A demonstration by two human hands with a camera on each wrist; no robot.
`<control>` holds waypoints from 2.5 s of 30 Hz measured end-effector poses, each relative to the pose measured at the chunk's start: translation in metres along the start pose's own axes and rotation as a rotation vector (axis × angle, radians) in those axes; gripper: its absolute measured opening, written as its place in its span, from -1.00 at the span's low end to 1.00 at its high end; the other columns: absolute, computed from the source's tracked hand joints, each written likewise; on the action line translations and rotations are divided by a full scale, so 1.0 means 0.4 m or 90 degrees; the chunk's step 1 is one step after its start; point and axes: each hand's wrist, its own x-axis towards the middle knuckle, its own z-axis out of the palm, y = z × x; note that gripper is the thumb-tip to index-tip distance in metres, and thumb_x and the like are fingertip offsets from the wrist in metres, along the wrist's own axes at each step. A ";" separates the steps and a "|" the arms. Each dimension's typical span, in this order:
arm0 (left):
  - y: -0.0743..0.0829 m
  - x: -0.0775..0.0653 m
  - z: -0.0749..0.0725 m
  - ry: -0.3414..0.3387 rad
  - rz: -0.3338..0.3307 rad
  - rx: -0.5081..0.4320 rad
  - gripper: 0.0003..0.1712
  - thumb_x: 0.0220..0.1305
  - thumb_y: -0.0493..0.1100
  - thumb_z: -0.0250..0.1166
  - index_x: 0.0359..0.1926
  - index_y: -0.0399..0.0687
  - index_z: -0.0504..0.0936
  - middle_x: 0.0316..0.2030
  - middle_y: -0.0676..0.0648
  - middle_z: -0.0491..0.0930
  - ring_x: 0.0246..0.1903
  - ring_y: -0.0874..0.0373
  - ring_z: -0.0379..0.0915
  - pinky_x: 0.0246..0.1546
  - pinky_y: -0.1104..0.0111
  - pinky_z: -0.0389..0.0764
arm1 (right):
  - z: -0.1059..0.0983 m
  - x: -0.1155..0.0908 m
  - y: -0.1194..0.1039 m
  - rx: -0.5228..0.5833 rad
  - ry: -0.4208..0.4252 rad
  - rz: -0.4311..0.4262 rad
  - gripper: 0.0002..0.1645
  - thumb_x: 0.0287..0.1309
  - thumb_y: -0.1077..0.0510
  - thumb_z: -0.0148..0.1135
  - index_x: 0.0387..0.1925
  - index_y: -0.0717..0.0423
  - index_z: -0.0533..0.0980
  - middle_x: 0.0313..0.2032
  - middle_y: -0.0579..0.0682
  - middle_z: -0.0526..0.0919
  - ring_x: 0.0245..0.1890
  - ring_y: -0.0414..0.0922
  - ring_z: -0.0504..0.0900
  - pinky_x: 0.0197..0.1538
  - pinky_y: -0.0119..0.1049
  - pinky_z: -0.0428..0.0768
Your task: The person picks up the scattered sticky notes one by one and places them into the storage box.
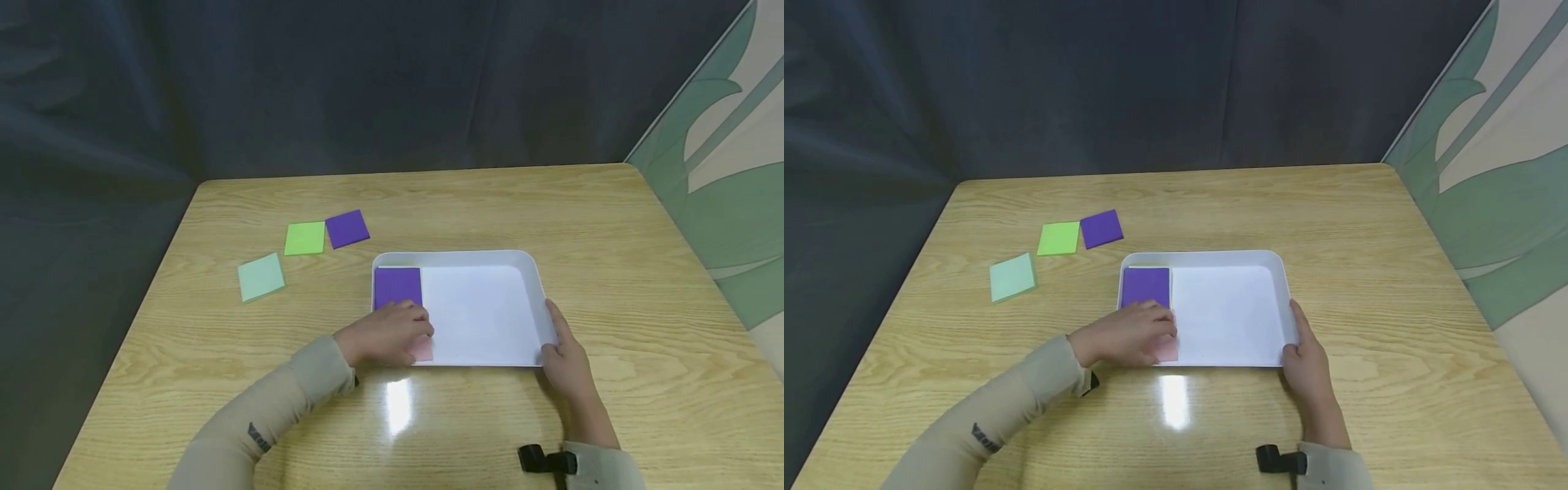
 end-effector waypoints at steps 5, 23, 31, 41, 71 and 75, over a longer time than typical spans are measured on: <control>-0.011 -0.010 0.014 0.028 -0.045 0.006 -0.62 -0.11 -0.27 0.16 -0.14 -0.09 0.49 -0.08 -0.09 0.43 -0.11 0.04 0.26 -0.04 0.28 0.36 | -0.001 0.000 0.000 0.000 -0.001 -0.001 -0.15 -0.01 0.44 -0.38 0.31 -0.11 -0.25 0.29 0.36 -0.15 0.21 0.29 -0.14 0.18 0.26 -0.01; -0.016 -0.021 0.044 0.024 -0.104 0.053 -0.78 -0.13 -0.29 0.18 -0.35 -0.02 0.47 -0.38 0.02 0.38 -0.33 0.13 0.17 -0.26 0.29 0.33 | 0.002 0.002 0.002 0.007 -0.008 0.011 -0.14 0.00 0.44 -0.38 0.31 -0.16 -0.27 0.30 0.34 -0.19 0.22 0.28 -0.16 0.19 0.25 -0.03; -0.004 -0.030 0.037 0.015 -0.131 0.058 -0.86 -0.06 -0.23 0.16 -0.38 0.01 0.45 -0.38 0.03 0.38 -0.33 0.12 0.24 -0.23 0.23 0.34 | 0.000 0.000 -0.001 0.011 -0.008 0.019 -0.14 0.00 0.44 -0.38 0.31 -0.16 -0.27 0.30 0.34 -0.19 0.22 0.28 -0.17 0.19 0.25 -0.04; -0.035 -0.041 0.025 0.105 -0.125 0.037 -0.92 0.05 -0.20 0.10 -0.37 -0.04 0.50 -0.43 0.03 0.43 -0.42 0.18 0.31 -0.36 0.25 0.41 | -0.001 -0.002 -0.007 0.011 -0.011 0.029 -0.14 -0.02 0.43 -0.38 0.31 -0.15 -0.26 0.30 0.35 -0.19 0.22 0.28 -0.16 0.19 0.25 -0.04; -0.204 -0.254 -0.012 0.211 -0.366 -0.050 -0.53 0.07 -0.18 0.10 0.04 -0.23 0.36 -0.08 -0.25 0.46 -0.05 -0.14 0.28 -0.05 -0.05 0.32 | 0.000 0.004 -0.002 -0.003 -0.009 0.036 -0.15 0.00 0.43 -0.38 0.31 -0.15 -0.28 0.30 0.33 -0.20 0.22 0.28 -0.17 0.20 0.24 -0.05; -0.231 -0.283 -0.015 0.197 -0.404 -0.045 -0.51 0.04 -0.19 0.10 0.04 -0.25 0.35 -0.08 -0.28 0.45 -0.08 -0.17 0.27 -0.09 -0.06 0.33 | 0.000 0.003 -0.001 -0.003 -0.008 0.034 -0.15 0.00 0.42 -0.39 0.31 -0.15 -0.28 0.31 0.32 -0.21 0.23 0.27 -0.18 0.20 0.24 -0.06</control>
